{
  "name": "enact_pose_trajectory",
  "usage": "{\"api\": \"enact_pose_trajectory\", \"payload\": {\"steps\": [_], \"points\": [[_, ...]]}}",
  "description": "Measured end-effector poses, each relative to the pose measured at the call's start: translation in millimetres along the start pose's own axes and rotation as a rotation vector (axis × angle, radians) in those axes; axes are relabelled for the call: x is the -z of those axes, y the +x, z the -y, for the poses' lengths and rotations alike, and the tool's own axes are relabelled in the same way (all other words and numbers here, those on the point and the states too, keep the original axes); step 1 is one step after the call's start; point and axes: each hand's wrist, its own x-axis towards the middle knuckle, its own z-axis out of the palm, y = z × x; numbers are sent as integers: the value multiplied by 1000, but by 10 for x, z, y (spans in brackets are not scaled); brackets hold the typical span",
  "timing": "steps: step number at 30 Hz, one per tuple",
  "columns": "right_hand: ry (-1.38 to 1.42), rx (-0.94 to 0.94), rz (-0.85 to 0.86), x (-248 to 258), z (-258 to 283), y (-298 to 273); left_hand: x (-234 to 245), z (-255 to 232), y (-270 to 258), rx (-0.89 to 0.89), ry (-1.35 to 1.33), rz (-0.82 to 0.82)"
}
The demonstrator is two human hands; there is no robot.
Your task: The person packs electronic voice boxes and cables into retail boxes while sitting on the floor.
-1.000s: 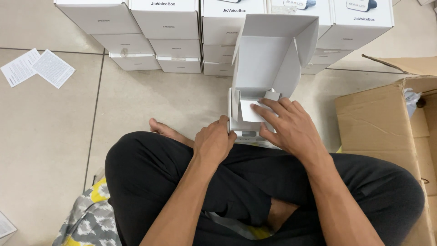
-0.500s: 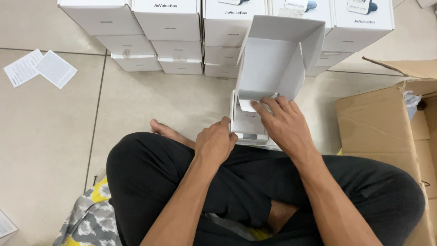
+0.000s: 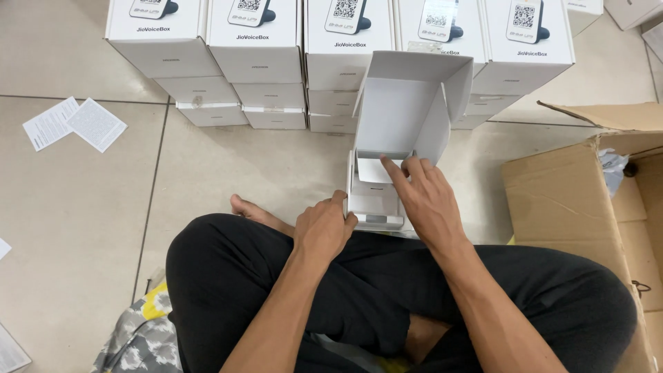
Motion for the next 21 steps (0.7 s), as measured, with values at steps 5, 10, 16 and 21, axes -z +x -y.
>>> {"api": "enact_pose_trajectory", "payload": {"steps": [5, 10, 16, 21], "points": [[17, -60, -133, 117, -30, 38, -18, 31, 2, -24, -1, -20], [-100, -80, -144, -40, -100, 24, -20, 34, -10, -15, -6, -6], [-152, -38, -188, 79, -44, 19, 4, 5, -11, 9, -13, 14], [-74, 23, -122, 57, -25, -53, 26, -26, -15, 10, -13, 8]]}}
